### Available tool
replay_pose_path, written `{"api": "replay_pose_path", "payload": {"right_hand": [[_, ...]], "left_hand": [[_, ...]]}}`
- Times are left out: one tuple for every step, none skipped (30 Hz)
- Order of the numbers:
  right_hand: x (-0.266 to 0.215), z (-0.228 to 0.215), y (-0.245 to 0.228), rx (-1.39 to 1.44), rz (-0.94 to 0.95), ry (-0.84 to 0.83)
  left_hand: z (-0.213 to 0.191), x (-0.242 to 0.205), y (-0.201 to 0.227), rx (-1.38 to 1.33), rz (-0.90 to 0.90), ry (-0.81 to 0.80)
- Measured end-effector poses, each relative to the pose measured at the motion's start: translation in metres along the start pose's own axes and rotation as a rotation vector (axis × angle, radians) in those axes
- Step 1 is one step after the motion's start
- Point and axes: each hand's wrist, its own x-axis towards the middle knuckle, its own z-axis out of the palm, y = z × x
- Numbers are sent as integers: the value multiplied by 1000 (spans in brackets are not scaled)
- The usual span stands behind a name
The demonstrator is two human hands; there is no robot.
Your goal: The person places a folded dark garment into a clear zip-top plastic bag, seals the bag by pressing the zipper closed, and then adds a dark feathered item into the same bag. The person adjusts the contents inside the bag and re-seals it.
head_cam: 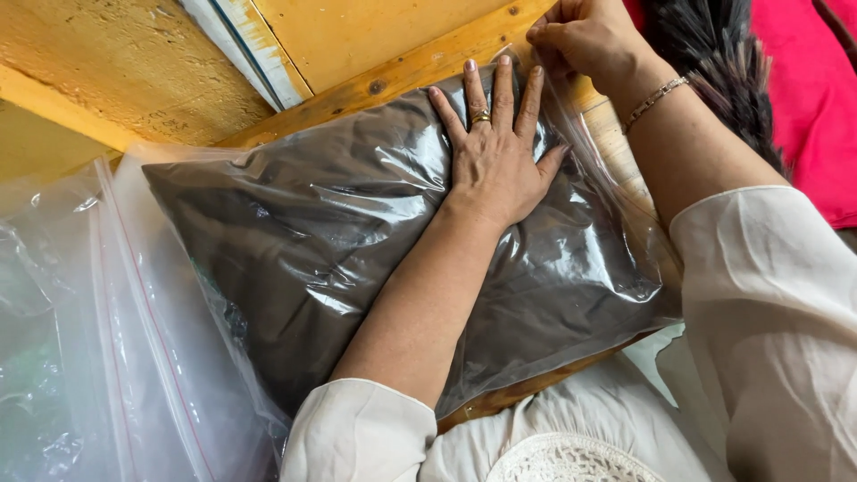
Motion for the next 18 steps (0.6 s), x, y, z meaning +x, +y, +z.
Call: {"api": "replay_pose_path", "payload": {"right_hand": [[-3, 0, -3, 1, -2, 0], [-5, 1, -6, -11, -18, 8], [-7, 1, -9, -22, -33, 16], [-5, 3, -8, -22, -35, 16], [-2, 5, -7, -73, -19, 65], [1, 7, -6, -124, -2, 113], [1, 9, -7, -124, -4, 111], [3, 11, -9, -119, 46, 143], [4, 12, -11, -114, 97, 175], [2, 12, -14, -114, 96, 176], [1, 12, -18, -13, 102, 148], [-1, 14, -20, 88, 111, 118], [-2, 10, -16, 87, 114, 117], [-3, 7, -13, -17, 76, 83], [-4, 4, -10, -121, 38, 49], [-5, 1, -9, -120, 38, 52], [-6, -1, -8, -146, 44, 46], [-8, -2, -7, -174, 53, 38]], "left_hand": [[0, 0, 0, 2, -1, 1], [0, -1, 0, -5, 2, 4], [-1, -1, -1, -11, 5, 7], [-1, -1, -1, -10, 4, 8], [-1, -1, -1, -13, 5, 13], [-2, -1, -1, -17, 6, 17], [0, -1, 0, -17, 3, 17], [0, -1, 0, -17, 4, 24], [1, 0, 0, -17, 4, 30], [1, 1, 0, -16, 5, 31], [1, 1, 0, -9, 2, 27], [1, 1, 0, -5, -1, 19], [2, 1, 0, -7, -1, 16], [2, 1, 0, -8, -2, 10], [1, 1, 0, -9, -3, 3], [0, 1, 0, -8, 0, 4], [-1, 1, 0, -5, -1, -1], [-1, 0, 0, -4, -4, -9]]}}
